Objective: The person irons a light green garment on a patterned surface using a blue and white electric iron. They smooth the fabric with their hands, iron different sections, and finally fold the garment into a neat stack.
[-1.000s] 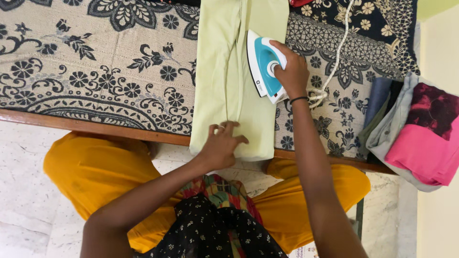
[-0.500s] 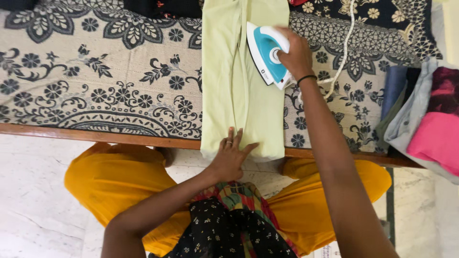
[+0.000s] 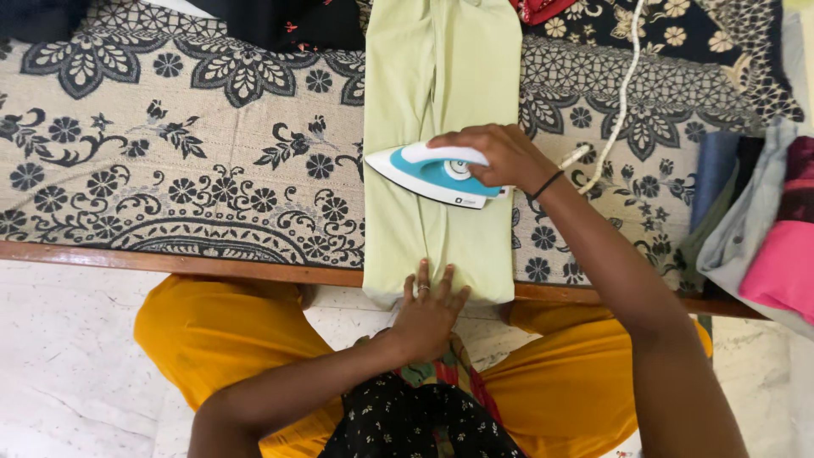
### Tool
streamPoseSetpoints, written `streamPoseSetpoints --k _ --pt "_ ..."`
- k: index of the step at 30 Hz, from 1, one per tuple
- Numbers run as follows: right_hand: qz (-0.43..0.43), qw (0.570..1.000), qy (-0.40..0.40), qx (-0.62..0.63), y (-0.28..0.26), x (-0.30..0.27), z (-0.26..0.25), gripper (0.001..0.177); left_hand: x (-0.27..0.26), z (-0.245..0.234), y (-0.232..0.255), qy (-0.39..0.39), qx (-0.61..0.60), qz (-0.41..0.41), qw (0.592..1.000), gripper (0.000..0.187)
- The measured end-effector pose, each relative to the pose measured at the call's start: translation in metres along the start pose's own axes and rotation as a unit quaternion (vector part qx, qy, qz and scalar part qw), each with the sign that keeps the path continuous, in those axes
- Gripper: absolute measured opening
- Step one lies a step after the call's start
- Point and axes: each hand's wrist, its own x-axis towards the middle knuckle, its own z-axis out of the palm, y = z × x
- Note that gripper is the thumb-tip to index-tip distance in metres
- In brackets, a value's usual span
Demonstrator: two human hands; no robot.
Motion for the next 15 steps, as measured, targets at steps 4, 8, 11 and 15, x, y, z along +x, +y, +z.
streamPoseSetpoints --k 4,8,11,15 --pt "0.088 0.996 -0.019 -0.029 0.027 0.017 0.011 0.048 0.004 0.001 0.000 -0.042 0.038 -0.009 0.998 0.091" --pt "0.108 0.991 0.008 -0.080 0.078 0.034 0.018 0.041 0.006 -0.014 0.004 -0.116 0.062 -0.005 0.991 0.099" --pt "0.025 0.989 0.121 -0.081 0.106 0.049 0.011 0.055 0.006 -0.023 0.011 -0.128 0.057 -0.010 0.990 0.095" --pt "0.088 0.986 0.128 -0.063 0.142 0.077 0.013 0.058 0.005 -0.029 0.014 -0.125 0.022 -0.017 0.992 0.084"
